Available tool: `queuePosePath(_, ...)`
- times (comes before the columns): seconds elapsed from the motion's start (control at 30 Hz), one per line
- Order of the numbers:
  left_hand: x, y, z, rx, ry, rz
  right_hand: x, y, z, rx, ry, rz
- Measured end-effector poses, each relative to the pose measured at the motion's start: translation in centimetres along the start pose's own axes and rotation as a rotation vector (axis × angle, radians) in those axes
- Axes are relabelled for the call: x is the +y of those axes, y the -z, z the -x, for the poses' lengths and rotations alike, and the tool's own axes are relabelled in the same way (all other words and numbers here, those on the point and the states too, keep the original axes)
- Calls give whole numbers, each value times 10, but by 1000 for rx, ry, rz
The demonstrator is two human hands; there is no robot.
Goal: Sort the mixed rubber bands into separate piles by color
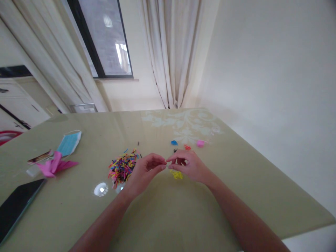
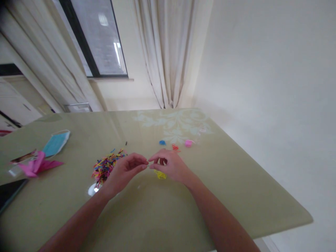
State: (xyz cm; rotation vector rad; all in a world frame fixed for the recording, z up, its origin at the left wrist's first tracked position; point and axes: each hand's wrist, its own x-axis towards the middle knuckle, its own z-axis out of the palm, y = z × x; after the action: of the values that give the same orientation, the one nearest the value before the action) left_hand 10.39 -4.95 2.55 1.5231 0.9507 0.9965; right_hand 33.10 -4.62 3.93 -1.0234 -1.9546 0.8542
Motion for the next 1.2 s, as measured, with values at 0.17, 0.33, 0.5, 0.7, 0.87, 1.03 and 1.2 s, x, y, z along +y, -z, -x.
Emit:
queuePosePath(0.17, 0, -2, 0, 11, 43, 79, -2, -9, 1, 29, 61, -6)
queuePosePath(0.33, 1, 3, -2, 36, 12, -18, -5, -5, 2, 80, 30, -47)
queuePosePath(0.5, -7, 32, -5, 229, -81, -793, -12, 19, 4, 246, 3, -359)
queuePosePath(0.7, -18, 53, -4, 179, 99, -1433, -12, 37, 7, 340, 1, -484)
queuePosePath(0.87, -18, 52, -10, 143, 128, -1403, -13, 41, 13, 366, 8, -420)
queuePosePath(1.03, -21, 51, -14, 149, 97, -1375, -1, 46, -1, 394, -48, -241)
queuePosePath(1.2, -24, 51, -18, 118, 64, -1392, 39, 49, -47, 266, -202, 212)
